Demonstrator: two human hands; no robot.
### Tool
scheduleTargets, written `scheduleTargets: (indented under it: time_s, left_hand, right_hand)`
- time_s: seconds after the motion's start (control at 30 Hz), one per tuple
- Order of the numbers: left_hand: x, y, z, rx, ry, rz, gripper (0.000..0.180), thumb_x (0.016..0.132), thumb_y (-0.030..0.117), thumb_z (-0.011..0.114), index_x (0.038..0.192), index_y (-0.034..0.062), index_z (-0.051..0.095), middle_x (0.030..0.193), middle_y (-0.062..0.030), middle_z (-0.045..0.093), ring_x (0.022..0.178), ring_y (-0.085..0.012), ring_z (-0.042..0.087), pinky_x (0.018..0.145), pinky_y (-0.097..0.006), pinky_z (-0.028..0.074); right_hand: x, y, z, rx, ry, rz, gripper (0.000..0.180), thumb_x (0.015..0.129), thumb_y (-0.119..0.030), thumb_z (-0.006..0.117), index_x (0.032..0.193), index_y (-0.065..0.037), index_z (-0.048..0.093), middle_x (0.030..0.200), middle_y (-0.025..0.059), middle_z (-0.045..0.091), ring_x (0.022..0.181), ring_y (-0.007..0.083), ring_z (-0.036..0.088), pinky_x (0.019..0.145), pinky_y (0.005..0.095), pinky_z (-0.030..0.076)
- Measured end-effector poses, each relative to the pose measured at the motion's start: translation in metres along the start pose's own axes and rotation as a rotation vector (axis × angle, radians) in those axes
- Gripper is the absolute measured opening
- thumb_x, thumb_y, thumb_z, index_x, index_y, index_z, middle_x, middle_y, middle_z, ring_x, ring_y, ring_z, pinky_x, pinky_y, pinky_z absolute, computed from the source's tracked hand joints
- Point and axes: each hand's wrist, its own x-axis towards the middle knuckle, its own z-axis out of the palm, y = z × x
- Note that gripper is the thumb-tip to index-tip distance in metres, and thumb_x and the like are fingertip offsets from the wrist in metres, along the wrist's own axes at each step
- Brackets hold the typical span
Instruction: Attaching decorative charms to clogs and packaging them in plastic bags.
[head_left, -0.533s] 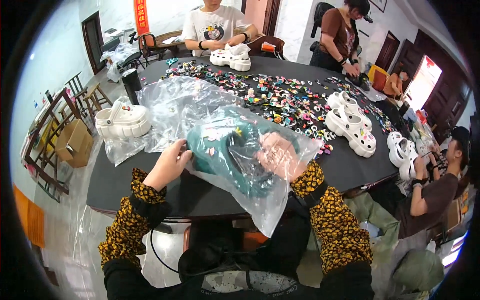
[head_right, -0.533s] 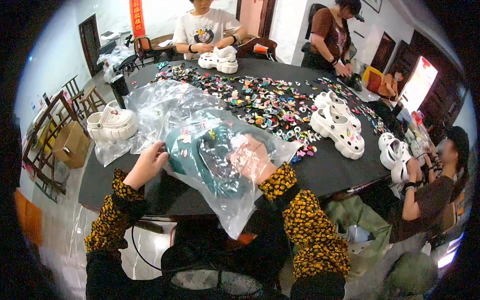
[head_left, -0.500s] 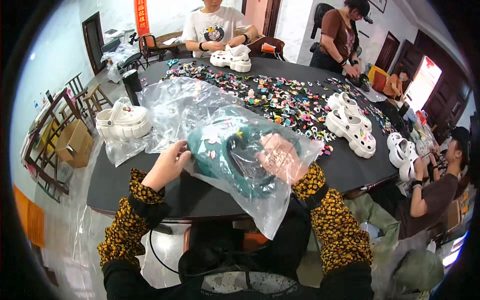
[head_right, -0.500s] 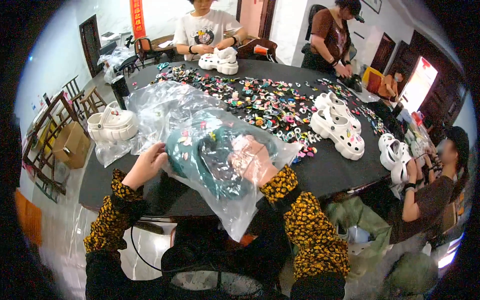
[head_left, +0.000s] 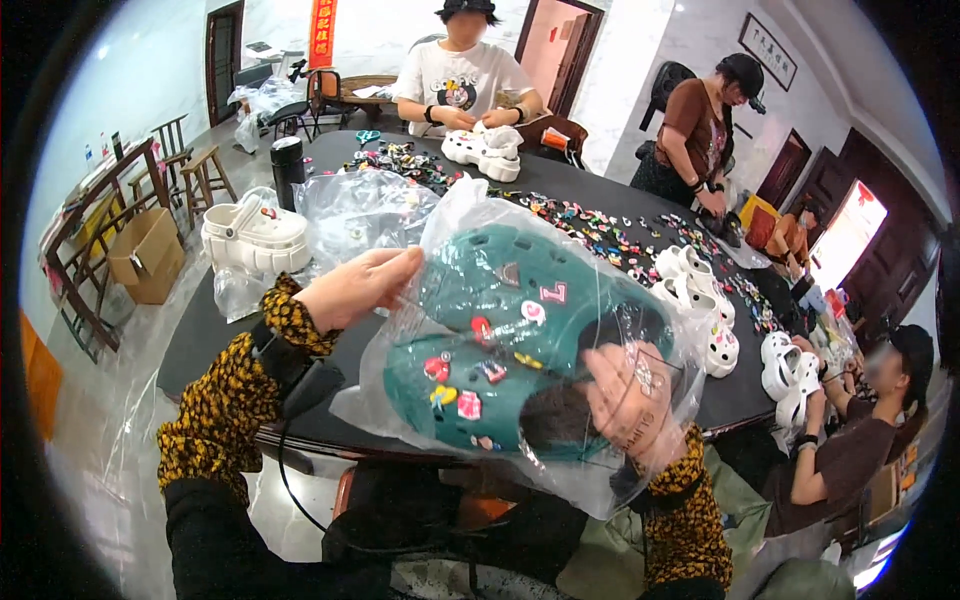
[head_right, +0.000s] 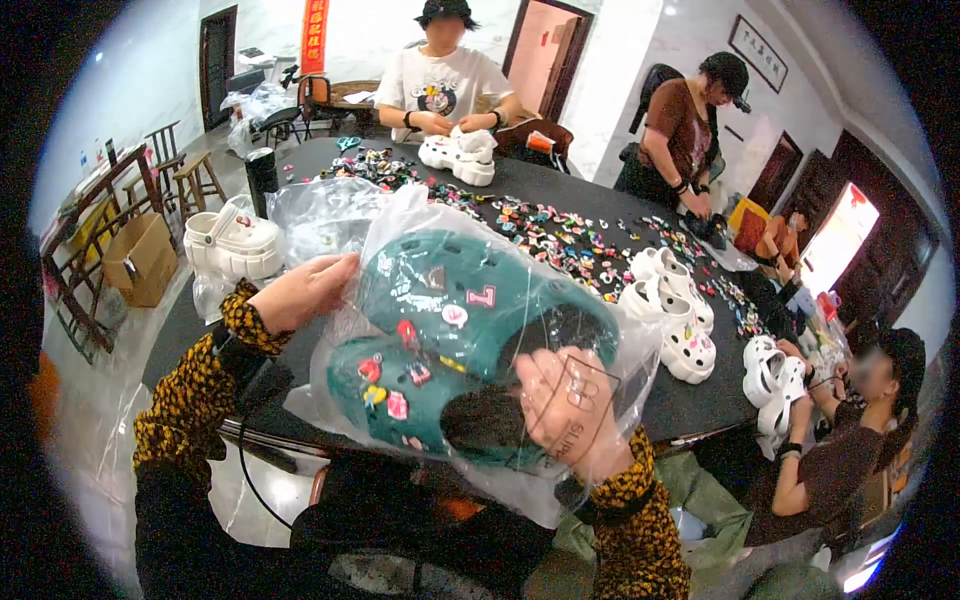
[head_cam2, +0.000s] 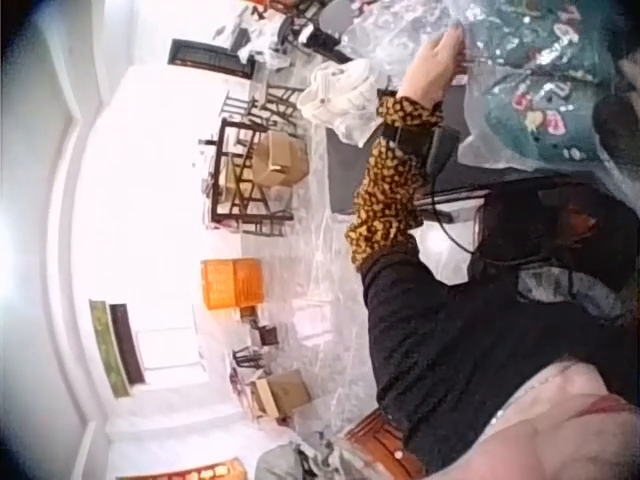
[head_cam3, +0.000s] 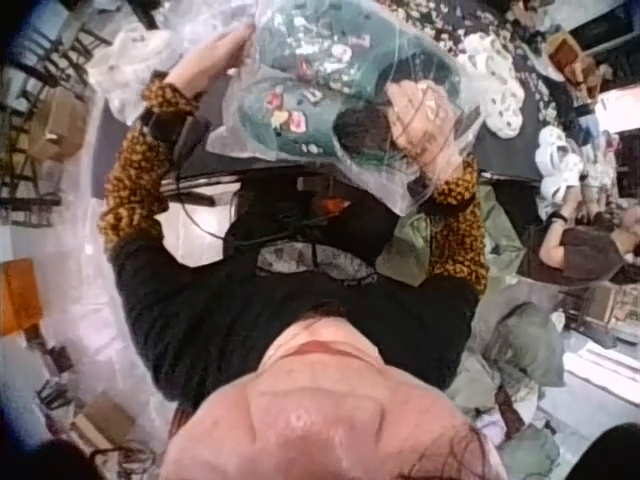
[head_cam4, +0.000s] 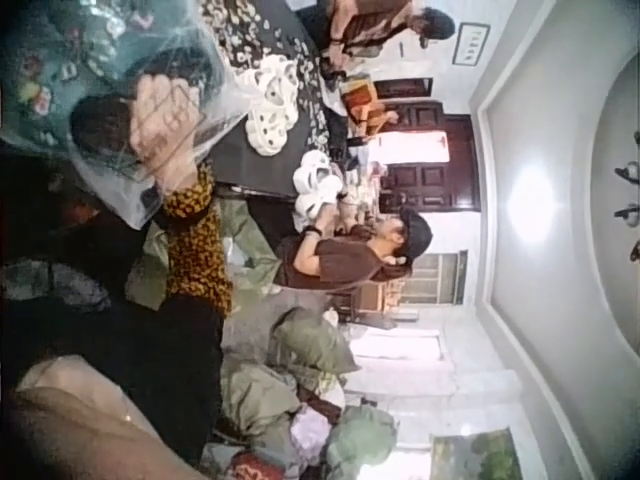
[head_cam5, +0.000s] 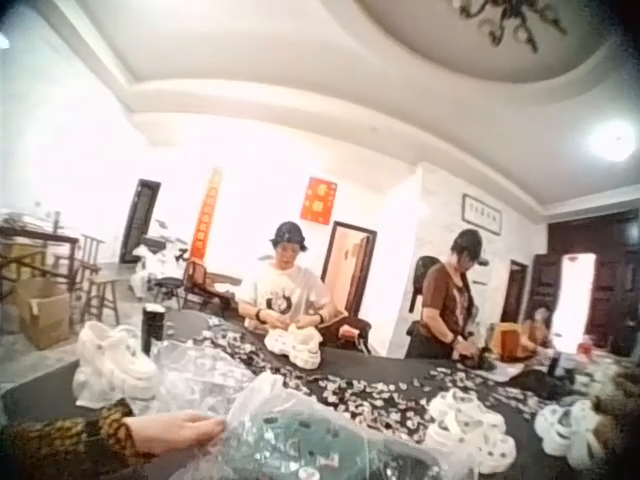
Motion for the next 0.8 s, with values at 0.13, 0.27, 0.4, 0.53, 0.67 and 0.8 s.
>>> scheduleTargets:
  time_s: [0.13,0.27,0.4,0.53,0.67,0.8]
  left_hand:
    - [0.017,0.007,0.021,-0.137,-0.144,0.079,0.037,0.096,0.036,0.050,0.110,0.0029,0.060,0.087,0.0021,0.061,0.074,-0.0039,0.054,0.063,-0.020,0.045]
    - [0.025,0.003,0.021,-0.184,-0.044,0.051,0.024,0.096,0.027,0.051,0.100,0.0046,0.060,0.077,0.0021,0.062,0.059,-0.0050,0.055,0.054,-0.023,0.047]
    - [0.038,0.019,0.032,-0.248,0.042,0.074,0.022,0.097,0.025,0.048,0.090,0.0064,0.058,0.074,-0.0029,0.061,0.046,-0.0106,0.054,0.043,-0.025,0.048]
    - [0.056,0.004,0.018,-0.180,0.256,0.120,0.025,0.096,0.029,0.048,0.093,0.0057,0.058,0.066,0.0028,0.052,0.047,-0.0076,0.042,0.038,-0.025,0.031]
    - [0.071,0.002,-0.005,-0.045,0.459,0.346,0.026,0.096,0.027,0.050,0.087,0.0045,0.060,0.070,0.0076,0.048,0.064,-0.0028,0.039,0.054,-0.021,0.033]
    - [0.082,0.000,-0.054,-0.185,0.465,0.376,0.024,0.097,0.022,0.048,0.090,0.0021,0.061,0.074,0.0067,0.051,0.065,-0.0033,0.041,0.058,-0.020,0.035]
  right_hand:
    - [-0.011,0.000,-0.009,-0.081,0.058,-0.022,0.025,0.065,-0.008,0.061,0.090,-0.005,0.056,0.076,0.0069,0.051,0.068,0.0255,0.051,0.062,0.0381,0.041]
    - [-0.019,0.004,-0.009,-0.074,-0.098,0.033,0.021,0.065,-0.009,0.062,0.085,-0.006,0.055,0.078,0.0062,0.055,0.071,0.0257,0.053,0.062,0.0371,0.041]
    - [-0.049,0.021,-0.004,-0.091,-0.045,0.045,0.019,0.068,-0.009,0.062,0.085,-0.006,0.057,0.082,0.0058,0.058,0.077,0.0257,0.054,0.065,0.0356,0.042]
    - [-0.052,0.017,-0.003,-0.116,-0.002,0.099,0.032,0.069,-0.009,0.066,0.099,-0.001,0.058,0.089,0.0097,0.058,0.083,0.0254,0.053,0.071,0.0365,0.045]
    - [-0.059,0.018,-0.002,0.061,-0.060,0.236,0.033,0.068,-0.008,0.071,0.096,0.003,0.057,0.089,0.0151,0.058,0.080,0.0306,0.056,0.073,0.0383,0.046]
    - [-0.074,0.026,-0.001,0.017,-0.096,0.256,0.031,0.068,-0.010,0.071,0.094,0.002,0.058,0.083,0.0120,0.055,0.078,0.0289,0.052,0.071,0.0361,0.045]
